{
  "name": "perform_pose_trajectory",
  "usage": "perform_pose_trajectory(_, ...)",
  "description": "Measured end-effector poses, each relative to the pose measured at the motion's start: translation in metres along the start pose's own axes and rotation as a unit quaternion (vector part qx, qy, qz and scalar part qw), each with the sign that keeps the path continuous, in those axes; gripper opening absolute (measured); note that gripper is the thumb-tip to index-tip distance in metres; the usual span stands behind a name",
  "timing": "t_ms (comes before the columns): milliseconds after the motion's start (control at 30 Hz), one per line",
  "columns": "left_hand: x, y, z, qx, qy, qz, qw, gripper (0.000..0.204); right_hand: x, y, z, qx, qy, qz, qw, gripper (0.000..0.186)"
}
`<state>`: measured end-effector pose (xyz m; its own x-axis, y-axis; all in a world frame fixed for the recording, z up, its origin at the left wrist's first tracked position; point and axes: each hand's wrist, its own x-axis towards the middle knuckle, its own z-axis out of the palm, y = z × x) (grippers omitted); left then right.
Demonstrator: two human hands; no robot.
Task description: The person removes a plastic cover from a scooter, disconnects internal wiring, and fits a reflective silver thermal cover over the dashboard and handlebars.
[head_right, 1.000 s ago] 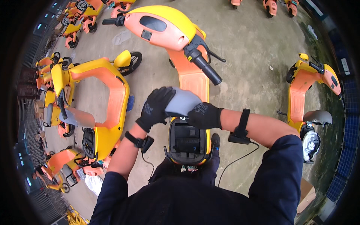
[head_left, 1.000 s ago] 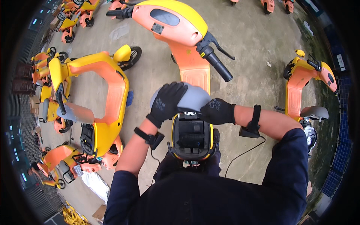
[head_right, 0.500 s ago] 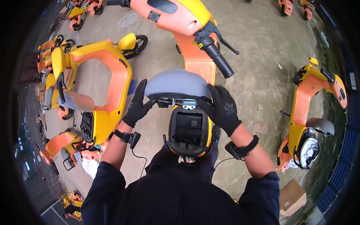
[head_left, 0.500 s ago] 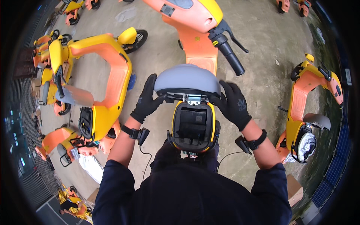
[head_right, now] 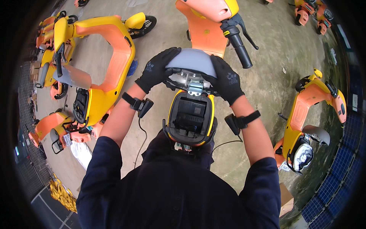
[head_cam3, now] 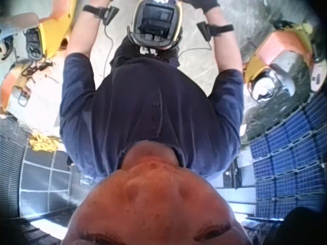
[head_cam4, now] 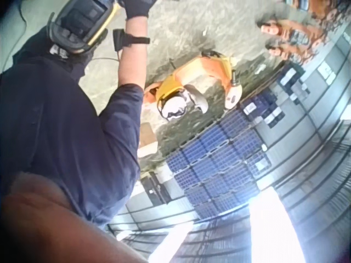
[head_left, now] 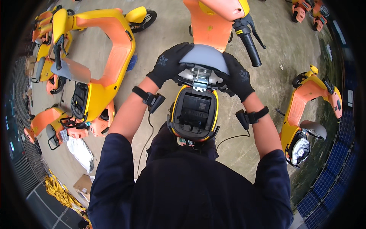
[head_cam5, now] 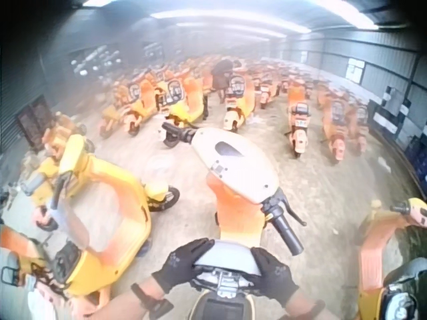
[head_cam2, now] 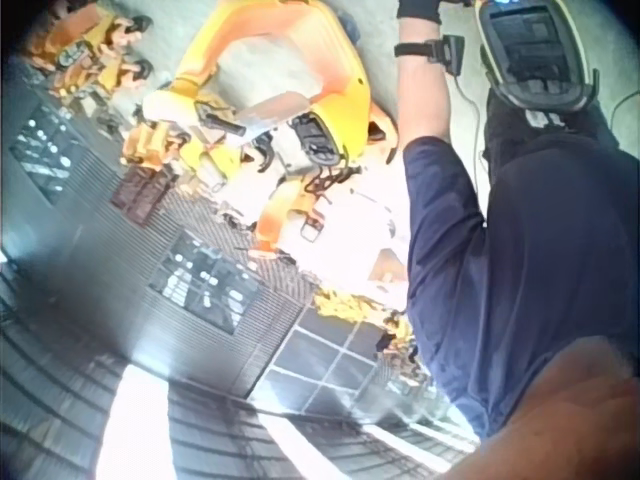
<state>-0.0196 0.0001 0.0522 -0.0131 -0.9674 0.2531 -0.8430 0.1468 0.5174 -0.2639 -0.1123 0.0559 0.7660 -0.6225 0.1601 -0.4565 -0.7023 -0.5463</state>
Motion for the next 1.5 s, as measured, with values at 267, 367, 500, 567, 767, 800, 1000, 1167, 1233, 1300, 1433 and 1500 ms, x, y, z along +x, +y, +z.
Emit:
perform_pose_trajectory(267,-0.073,-0.015,0.057,-0.266,-0.001,-0.390,0.882,0.067,-0.050,0.034,0.041,0.143,-0.120,0.367,0.911,0.051)
perform_pose_trajectory(367,-0.065,-0.018,0.070,-0.209,0.016,-0.417,0.884,0.043,-0.056,0.048,0.057,0.105,-0.073,0.361,0.924,0.046)
perform_pose_trajectory(500,-0.118,-0.087,0.102,0.016,-0.026,-0.321,0.947,0.035,-0.047,0.038,0.052,0.102,-0.162,0.335,0.922,0.039)
perform_pose_trajectory(567,-0.126,-0.093,0.108,-0.209,-0.183,-0.558,0.782,0.040,-0.048,0.039,0.059,0.094,-0.131,0.341,0.926,0.040)
perform_pose_trajectory(767,-0.081,-0.035,0.123,-0.250,-0.082,-0.519,0.813,0.046,-0.076,0.060,0.085,-0.042,-0.087,0.419,0.903,0.045)
perform_pose_trajectory(800,-0.076,-0.036,0.123,-0.200,-0.063,-0.510,0.834,0.044,-0.075,0.060,0.086,-0.043,-0.088,0.421,0.902,0.045)
perform_pose_trajectory(1000,-0.118,-0.088,0.165,0.056,-0.054,-0.433,0.898,0.027,-0.078,0.073,0.100,-0.053,-0.072,0.302,0.949,0.040)
perform_pose_trajectory(1167,-0.114,-0.090,0.172,-0.216,-0.072,-0.605,0.763,0.036,-0.100,0.050,0.124,0.244,-0.080,0.642,0.723,0.056)
perform_pose_trajectory(1233,-0.093,-0.079,0.174,-0.242,-0.071,-0.606,0.754,0.032,-0.129,0.090,0.153,0.070,-0.106,0.490,0.862,0.056)
perform_pose_trajectory(1300,-0.102,-0.080,0.172,-0.263,-0.038,-0.632,0.728,0.021,-0.115,0.067,0.164,0.143,-0.018,0.478,0.867,0.052)
perform_pose_trajectory(1433,-0.109,-0.088,0.179,-0.368,-0.067,-0.648,0.663,0.012,-0.094,0.078,0.175,0.231,-0.080,0.489,0.837,0.035)
perform_pose_trajectory(1500,-0.128,-0.101,0.179,-0.334,-0.053,-0.606,0.720,0.014,-0.084,0.076,0.187,0.287,-0.116,0.509,0.803,0.029)
